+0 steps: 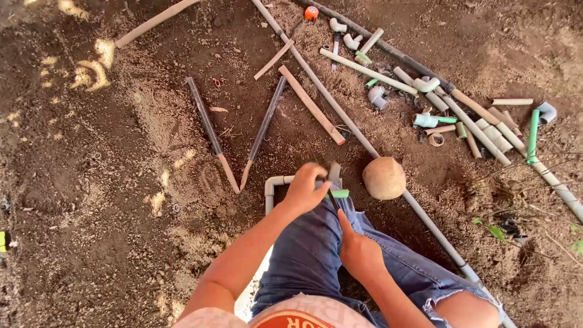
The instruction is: Sawing a green PVC pipe using a handheld hacksaw blade while sitting on the ground.
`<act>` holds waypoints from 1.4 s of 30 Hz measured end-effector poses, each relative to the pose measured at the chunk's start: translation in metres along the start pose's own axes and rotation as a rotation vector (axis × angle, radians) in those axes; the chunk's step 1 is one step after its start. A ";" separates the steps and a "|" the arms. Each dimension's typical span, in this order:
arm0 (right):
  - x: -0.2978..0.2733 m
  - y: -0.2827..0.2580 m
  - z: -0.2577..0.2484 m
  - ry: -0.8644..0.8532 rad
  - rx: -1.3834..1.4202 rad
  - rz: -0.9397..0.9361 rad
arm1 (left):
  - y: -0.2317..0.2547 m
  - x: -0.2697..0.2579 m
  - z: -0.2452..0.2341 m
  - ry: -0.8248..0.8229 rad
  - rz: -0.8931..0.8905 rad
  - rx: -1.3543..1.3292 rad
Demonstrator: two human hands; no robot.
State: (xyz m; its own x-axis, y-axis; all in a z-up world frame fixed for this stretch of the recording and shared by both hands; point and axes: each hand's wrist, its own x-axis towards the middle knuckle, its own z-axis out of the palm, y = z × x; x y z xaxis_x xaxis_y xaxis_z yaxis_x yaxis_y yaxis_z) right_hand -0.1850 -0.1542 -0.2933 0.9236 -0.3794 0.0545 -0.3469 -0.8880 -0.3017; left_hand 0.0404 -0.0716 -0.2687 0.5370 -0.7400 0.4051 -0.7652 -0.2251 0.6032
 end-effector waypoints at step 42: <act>0.013 0.004 0.001 -0.307 0.041 -0.110 | -0.005 0.004 -0.001 -0.479 -0.476 0.309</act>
State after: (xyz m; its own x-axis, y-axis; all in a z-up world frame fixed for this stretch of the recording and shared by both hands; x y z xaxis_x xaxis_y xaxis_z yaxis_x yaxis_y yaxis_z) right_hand -0.1747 -0.1623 -0.2950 0.9633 -0.1803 -0.1988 -0.2414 -0.9059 -0.3481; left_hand 0.0468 -0.0728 -0.2689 0.6756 -0.6974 -0.2391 -0.5912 -0.7062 0.3894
